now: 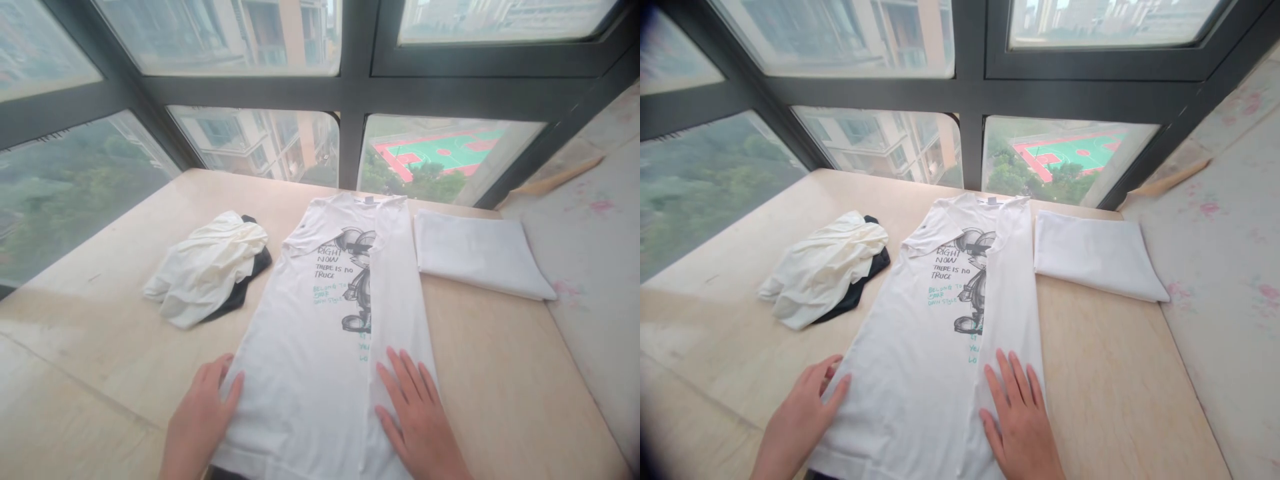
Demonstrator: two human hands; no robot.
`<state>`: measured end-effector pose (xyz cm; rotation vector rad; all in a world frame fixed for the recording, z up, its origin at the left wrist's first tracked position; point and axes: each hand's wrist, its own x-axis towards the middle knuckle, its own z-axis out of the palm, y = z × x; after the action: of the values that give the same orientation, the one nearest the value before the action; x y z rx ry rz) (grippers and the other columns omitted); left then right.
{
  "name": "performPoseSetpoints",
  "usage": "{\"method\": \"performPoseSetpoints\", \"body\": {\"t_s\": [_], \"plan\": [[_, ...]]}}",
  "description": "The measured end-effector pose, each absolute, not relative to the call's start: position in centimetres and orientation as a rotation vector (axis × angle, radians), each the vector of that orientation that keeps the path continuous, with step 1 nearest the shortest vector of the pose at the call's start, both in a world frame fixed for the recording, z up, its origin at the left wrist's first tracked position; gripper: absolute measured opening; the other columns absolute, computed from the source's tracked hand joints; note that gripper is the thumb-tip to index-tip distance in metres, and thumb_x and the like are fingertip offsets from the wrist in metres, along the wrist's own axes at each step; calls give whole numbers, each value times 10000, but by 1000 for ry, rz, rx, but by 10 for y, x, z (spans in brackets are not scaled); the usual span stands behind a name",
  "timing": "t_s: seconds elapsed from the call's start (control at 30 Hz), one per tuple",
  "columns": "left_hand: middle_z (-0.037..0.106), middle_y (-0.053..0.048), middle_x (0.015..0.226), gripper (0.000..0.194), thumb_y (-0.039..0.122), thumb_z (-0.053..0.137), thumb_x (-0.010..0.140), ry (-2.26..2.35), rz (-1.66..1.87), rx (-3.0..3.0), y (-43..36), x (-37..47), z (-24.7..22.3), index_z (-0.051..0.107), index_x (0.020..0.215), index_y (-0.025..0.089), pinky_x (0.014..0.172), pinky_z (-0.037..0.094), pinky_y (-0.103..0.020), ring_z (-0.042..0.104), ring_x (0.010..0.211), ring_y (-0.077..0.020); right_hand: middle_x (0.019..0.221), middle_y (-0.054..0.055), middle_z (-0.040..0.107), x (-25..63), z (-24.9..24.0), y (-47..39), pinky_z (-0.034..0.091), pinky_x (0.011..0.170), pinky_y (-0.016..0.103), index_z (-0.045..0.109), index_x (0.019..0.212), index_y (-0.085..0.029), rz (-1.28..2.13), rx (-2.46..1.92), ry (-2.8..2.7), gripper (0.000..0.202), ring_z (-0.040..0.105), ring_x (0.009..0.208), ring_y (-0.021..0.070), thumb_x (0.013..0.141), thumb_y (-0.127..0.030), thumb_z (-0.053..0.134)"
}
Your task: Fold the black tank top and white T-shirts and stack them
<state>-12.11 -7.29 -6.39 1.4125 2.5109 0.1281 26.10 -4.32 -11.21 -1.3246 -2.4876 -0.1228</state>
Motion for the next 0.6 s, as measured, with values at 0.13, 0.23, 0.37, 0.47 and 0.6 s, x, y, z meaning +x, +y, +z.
{"method": "performPoseSetpoints", "body": {"t_s": [0.13,0.23,0.37,0.47,0.6], "plan": [[744,-22,898,379,543,460,846,2373,108,1160,-103,-132,-59,650,968,239,710,499,-274,703,844,-229,1548,175,413,245,-105,-63,327,1112,540,530,1401,-152,-98,-1253,-2495,539,349,1447,372,886,-307,565],[736,8,789,377,583,512,792,2295,221,1112,-111,-141,-60,656,818,236,705,494,-243,697,815,-219,1458,166,527,231,-102,-83,347,1080,540,597,1312,-160,-127,-1051,-2551,493,388,1417,375,829,-251,556],[759,-1,865,443,643,549,729,2190,396,1010,-124,-139,-58,663,837,228,754,516,-256,698,882,-240,1366,147,608,227,-96,-93,407,1037,501,628,1259,-154,-118,-976,-2549,468,485,1333,353,803,-221,550],[756,-7,860,509,681,553,671,2238,449,876,-132,-127,-50,660,874,226,747,529,-281,692,848,-250,1320,115,639,228,-83,-72,477,1003,402,582,1324,-158,115,-1048,-2498,464,568,1240,273,867,-229,544],[739,-1,811,615,742,535,641,2290,480,724,-142,-118,-44,655,943,221,654,534,-307,653,670,-224,1180,88,694,202,-63,17,529,905,343,607,1255,-193,433,-1250,-2338,332,647,1073,211,972,-269,450]]}}
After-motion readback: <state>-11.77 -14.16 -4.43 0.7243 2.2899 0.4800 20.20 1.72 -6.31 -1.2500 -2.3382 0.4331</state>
